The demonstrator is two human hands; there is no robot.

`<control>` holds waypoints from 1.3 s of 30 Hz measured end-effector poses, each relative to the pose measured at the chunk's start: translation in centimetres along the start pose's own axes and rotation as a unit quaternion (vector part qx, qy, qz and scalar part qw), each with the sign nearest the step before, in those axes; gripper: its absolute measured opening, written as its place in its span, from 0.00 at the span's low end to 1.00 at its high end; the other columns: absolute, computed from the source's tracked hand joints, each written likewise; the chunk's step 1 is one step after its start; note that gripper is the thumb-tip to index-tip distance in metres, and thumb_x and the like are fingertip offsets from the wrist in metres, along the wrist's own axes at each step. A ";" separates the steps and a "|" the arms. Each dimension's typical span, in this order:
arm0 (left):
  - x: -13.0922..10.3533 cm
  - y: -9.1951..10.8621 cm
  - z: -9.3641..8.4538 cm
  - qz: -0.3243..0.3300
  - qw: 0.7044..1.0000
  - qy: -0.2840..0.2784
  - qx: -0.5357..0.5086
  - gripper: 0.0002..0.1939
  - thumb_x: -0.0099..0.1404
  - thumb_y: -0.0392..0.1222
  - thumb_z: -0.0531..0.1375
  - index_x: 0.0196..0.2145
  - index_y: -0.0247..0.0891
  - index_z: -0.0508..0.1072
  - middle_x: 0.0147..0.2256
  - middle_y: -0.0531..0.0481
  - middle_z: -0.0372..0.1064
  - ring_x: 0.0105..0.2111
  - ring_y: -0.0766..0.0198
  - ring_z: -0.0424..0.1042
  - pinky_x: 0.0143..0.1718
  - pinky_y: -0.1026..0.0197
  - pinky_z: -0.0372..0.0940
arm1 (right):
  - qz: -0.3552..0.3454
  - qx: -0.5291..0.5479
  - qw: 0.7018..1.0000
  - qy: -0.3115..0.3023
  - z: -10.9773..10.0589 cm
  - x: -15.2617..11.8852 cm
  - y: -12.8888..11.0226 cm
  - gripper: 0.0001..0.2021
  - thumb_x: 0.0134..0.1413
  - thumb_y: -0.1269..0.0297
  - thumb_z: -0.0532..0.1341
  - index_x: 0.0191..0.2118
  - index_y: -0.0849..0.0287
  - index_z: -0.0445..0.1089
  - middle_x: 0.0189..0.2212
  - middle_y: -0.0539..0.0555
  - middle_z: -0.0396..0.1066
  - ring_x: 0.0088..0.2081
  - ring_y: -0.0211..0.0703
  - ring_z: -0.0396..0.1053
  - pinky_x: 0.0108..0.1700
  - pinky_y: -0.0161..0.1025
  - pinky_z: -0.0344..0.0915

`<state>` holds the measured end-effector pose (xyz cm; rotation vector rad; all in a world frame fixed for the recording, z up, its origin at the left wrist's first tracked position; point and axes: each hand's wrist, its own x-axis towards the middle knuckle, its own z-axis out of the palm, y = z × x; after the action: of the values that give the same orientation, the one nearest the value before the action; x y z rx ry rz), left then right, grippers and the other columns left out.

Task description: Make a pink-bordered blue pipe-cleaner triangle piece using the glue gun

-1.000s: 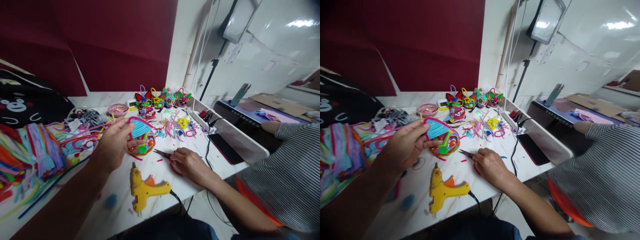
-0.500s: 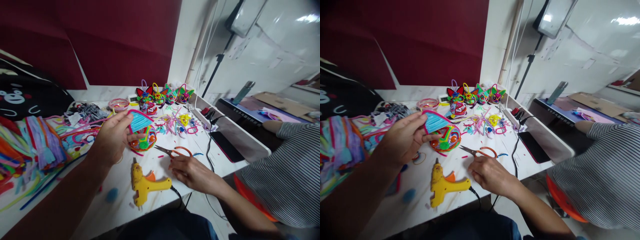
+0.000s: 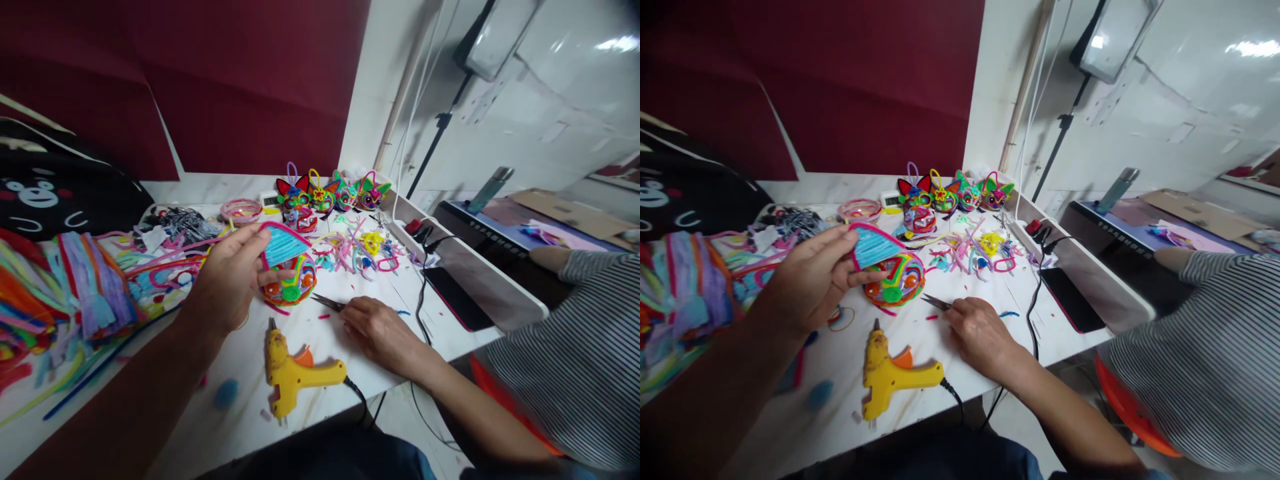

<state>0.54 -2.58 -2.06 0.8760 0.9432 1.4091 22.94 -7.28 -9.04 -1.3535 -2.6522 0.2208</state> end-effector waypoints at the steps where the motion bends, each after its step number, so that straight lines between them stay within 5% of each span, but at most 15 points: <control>1: 0.0 0.0 0.0 0.005 1.000 0.003 0.011 0.00 0.63 0.33 0.58 0.33 0.34 0.69 0.23 0.58 0.56 0.20 0.75 0.57 0.29 0.64 0.74 | -0.032 0.035 0.999 -0.003 0.0 -0.2 -0.5 0.10 0.61 0.72 0.53 0.41 0.64 0.72 0.37 0.59 0.71 0.40 0.45 0.69 0.44 0.40 0.66; 5: 0.1 -0.2 -0.2 0.019 0.999 -0.007 0.033 0.02 0.61 0.35 0.59 0.33 0.35 0.69 0.24 0.57 0.59 0.22 0.73 0.60 0.28 0.60 0.75 | -0.132 0.128 0.982 -0.034 0.8 -0.5 -3.3 0.13 0.62 0.65 0.55 0.49 0.62 0.69 0.46 0.58 0.70 0.47 0.43 0.68 0.50 0.36 0.65; 8: 0.3 -0.5 -0.3 0.030 0.999 -0.004 0.036 0.03 0.60 0.36 0.60 0.32 0.36 0.69 0.25 0.57 0.58 0.22 0.73 0.61 0.29 0.62 0.75 | -0.144 0.072 0.986 -0.041 1.6 -0.2 -5.3 0.23 0.58 0.63 0.57 0.58 0.66 0.62 0.51 0.63 0.67 0.50 0.52 0.65 0.55 0.45 0.63; 12: 0.3 -0.6 -0.5 0.032 0.999 0.000 0.038 0.06 0.57 0.38 0.62 0.32 0.36 0.69 0.27 0.57 0.60 0.24 0.73 0.64 0.30 0.63 0.74 | -0.141 0.015 0.988 -0.066 1.8 0.6 -6.6 0.24 0.53 0.65 0.56 0.56 0.70 0.62 0.45 0.65 0.68 0.42 0.52 0.65 0.46 0.46 0.67; 19: 0.1 -0.2 -0.7 0.047 0.997 0.007 0.054 0.09 0.56 0.42 0.64 0.33 0.37 0.69 0.24 0.60 0.57 0.21 0.73 0.60 0.28 0.64 0.74 | -0.123 0.085 0.987 -0.050 0.6 -0.6 -5.8 0.25 0.46 0.71 0.57 0.53 0.67 0.65 0.43 0.61 0.68 0.38 0.47 0.68 0.41 0.40 0.70; 22: 0.1 -0.2 -0.8 0.062 0.996 0.016 0.056 0.10 0.56 0.43 0.64 0.35 0.39 0.70 0.23 0.61 0.57 0.20 0.73 0.59 0.28 0.65 0.73 | -0.116 0.144 0.983 -0.010 -0.4 -1.9 -4.9 0.27 0.45 0.73 0.59 0.55 0.63 0.64 0.43 0.59 0.68 0.38 0.46 0.70 0.40 0.38 0.72; 30: -0.3 -0.3 -0.4 0.069 0.993 0.025 0.093 0.16 0.57 0.46 0.62 0.42 0.40 0.72 0.31 0.54 0.65 0.28 0.66 0.67 0.24 0.67 0.70 | -0.183 0.200 0.932 0.239 -3.1 -1.5 -4.7 0.26 0.61 0.60 0.59 0.62 0.59 0.53 0.45 0.62 0.66 0.46 0.48 0.68 0.44 0.40 0.72; 39: -1.6 -0.3 0.1 0.057 0.992 -0.004 0.116 0.17 0.59 0.47 0.62 0.46 0.44 0.72 0.25 0.57 0.65 0.22 0.70 0.62 0.20 0.72 0.59 | -0.169 0.134 0.935 0.281 -3.1 0.6 -4.9 0.20 0.64 0.61 0.53 0.58 0.65 0.59 0.47 0.66 0.67 0.50 0.52 0.67 0.47 0.46 0.70</control>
<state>0.85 -4.21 -2.23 1.1225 1.0789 1.4089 19.36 -9.44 -5.00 -0.7197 -2.2143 0.1204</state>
